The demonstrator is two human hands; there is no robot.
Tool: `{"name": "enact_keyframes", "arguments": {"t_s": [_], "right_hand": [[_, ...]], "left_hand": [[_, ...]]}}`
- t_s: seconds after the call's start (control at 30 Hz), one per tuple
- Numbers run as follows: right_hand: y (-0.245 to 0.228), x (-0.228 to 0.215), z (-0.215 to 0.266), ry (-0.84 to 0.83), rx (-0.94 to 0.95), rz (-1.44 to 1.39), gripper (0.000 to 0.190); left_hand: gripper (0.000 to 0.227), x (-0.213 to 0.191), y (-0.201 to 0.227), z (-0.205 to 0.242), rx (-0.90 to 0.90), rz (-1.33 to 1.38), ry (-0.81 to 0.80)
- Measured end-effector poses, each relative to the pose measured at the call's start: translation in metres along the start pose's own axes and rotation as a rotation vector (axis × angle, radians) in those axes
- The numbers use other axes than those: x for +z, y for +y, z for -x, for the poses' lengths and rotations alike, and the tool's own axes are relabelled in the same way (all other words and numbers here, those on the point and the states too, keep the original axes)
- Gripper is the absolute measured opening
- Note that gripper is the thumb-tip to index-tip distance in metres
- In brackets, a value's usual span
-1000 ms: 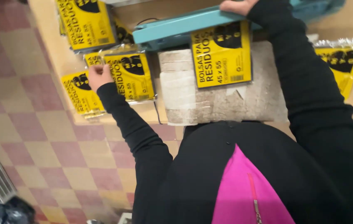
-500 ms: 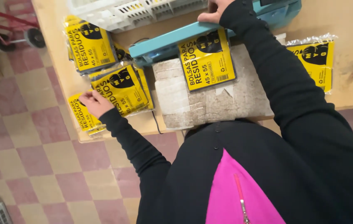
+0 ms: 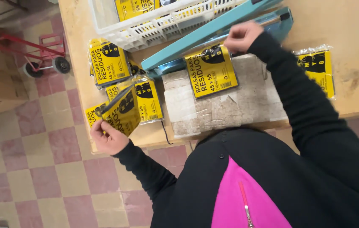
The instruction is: The person repeatedly picks up yellow plastic bags from a white basket, places each on a heat-sealing machine, closes the lid to seal the package, and sets the sealed bag aside. The process is repeated for many identical items throughout the clip.
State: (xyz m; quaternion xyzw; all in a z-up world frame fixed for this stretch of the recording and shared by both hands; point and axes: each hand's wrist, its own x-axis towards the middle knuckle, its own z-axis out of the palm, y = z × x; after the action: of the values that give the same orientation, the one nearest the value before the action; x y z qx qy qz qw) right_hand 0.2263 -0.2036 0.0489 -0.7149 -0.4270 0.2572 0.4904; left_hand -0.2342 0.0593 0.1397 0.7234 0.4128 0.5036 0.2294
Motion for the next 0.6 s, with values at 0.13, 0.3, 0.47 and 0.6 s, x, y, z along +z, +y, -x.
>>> {"name": "enact_keyframes", "arguments": {"t_s": [0.13,0.3,0.47,0.6], "right_hand": [[0.034,0.045,0.018,0.134,0.346,0.678,0.065],[0.073,0.089,0.043,0.536,0.295,0.235,0.054],[0.123,-0.018,0.151,0.704,0.171,0.028,0.056],[0.155,-0.115,0.263,0.64,0.143,-0.248,0.057]], "left_hand": [[0.009,0.001,0.043,0.003,0.057,-0.046,0.005],[0.009,0.008,0.074,0.012,0.152,0.017,-0.046],[0.01,0.015,0.087,0.025,0.192,0.158,-0.122],[0.009,0.025,0.089,0.039,0.223,0.106,-0.198]]}}
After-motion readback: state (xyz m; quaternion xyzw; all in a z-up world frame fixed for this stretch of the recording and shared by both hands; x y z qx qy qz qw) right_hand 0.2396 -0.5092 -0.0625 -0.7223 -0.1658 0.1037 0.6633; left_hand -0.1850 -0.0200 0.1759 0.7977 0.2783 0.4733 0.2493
